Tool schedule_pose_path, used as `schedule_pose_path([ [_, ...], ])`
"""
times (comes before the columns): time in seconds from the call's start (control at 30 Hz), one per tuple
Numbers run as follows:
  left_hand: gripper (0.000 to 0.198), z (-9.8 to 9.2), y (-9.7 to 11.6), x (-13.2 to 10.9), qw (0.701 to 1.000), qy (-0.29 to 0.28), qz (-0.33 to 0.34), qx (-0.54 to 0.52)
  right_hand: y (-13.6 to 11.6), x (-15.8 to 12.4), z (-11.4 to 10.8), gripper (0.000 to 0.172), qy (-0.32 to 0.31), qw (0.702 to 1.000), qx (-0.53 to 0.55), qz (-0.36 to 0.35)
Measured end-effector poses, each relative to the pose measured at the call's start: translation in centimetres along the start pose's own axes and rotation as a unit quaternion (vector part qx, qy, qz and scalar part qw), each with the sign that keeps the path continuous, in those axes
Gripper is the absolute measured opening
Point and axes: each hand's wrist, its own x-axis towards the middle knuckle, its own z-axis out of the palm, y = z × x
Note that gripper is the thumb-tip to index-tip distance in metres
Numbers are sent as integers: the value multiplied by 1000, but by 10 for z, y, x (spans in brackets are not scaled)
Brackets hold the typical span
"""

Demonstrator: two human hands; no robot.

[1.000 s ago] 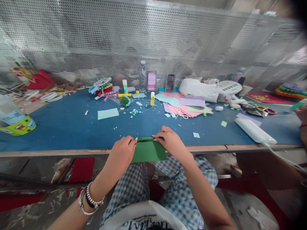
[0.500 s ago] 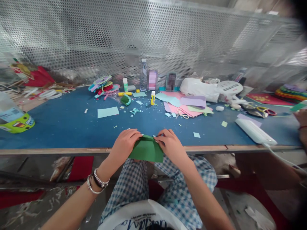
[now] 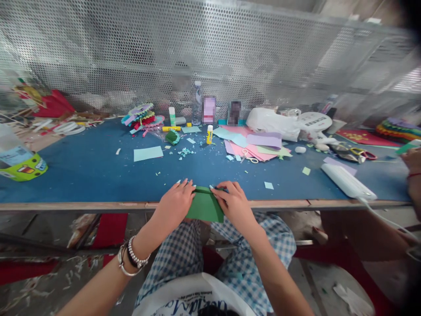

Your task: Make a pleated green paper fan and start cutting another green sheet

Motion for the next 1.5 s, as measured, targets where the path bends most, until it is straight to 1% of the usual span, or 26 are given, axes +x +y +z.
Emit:
schedule_pose_path([
  [0.13, 50, 5, 19, -5, 1000, 11, -13, 24, 1, -2, 2, 33, -3, 1000, -1, 1],
  [0.2, 52, 10, 25, -8, 999, 16, -21, 37, 1, -2, 2, 33, -2, 1000, 2, 2],
  [0.33, 51, 16, 27, -13, 997, 14, -31, 63, 4, -2, 2, 31, 11, 1000, 24, -2],
  [0.47, 50, 15, 29, -15, 996, 10, -47, 73, 7, -3, 4, 30, 17, 999, 39, -5],
  [0.6, 50, 14, 31, -16, 996, 14, -61, 68, 7, -5, 3, 31, 11, 1000, 27, -6],
  [0.67, 50, 14, 32, -16, 996, 14, -62, 63, 1, -5, 0, 33, 5, 1000, -2, 0],
  [0.73, 49, 13, 31, -16, 997, 13, -59, 57, -9, -2, -5, 37, 1, 999, -43, 3],
  [0.83, 46, 13, 29, -16, 997, 21, -56, 47, -31, 7, -8, 46, -18, 996, -82, -31],
  [0.93, 47, 13, 28, -18, 998, 25, -50, 38, -48, 13, 0, 52, -68, 992, -80, -67],
  [1.0, 51, 13, 28, -18, 998, 22, -51, 37, -52, 12, 10, 56, -90, 991, -73, -69],
  [1.1, 55, 13, 30, -19, 997, 23, -56, 41, -49, 5, 23, 61, -95, 991, -69, -60],
  [1.2, 55, 13, 32, -20, 997, 26, -61, 42, -42, -1, 27, 60, -91, 992, -68, -54],
  [1.33, 51, 9, 29, -21, 997, 23, -60, 38, -34, -4, 22, 55, -91, 993, -68, -44],
  [1.5, 46, -2, 20, -23, 998, 12, -52, 21, -17, -12, 11, 53, -98, 991, -86, -31],
])
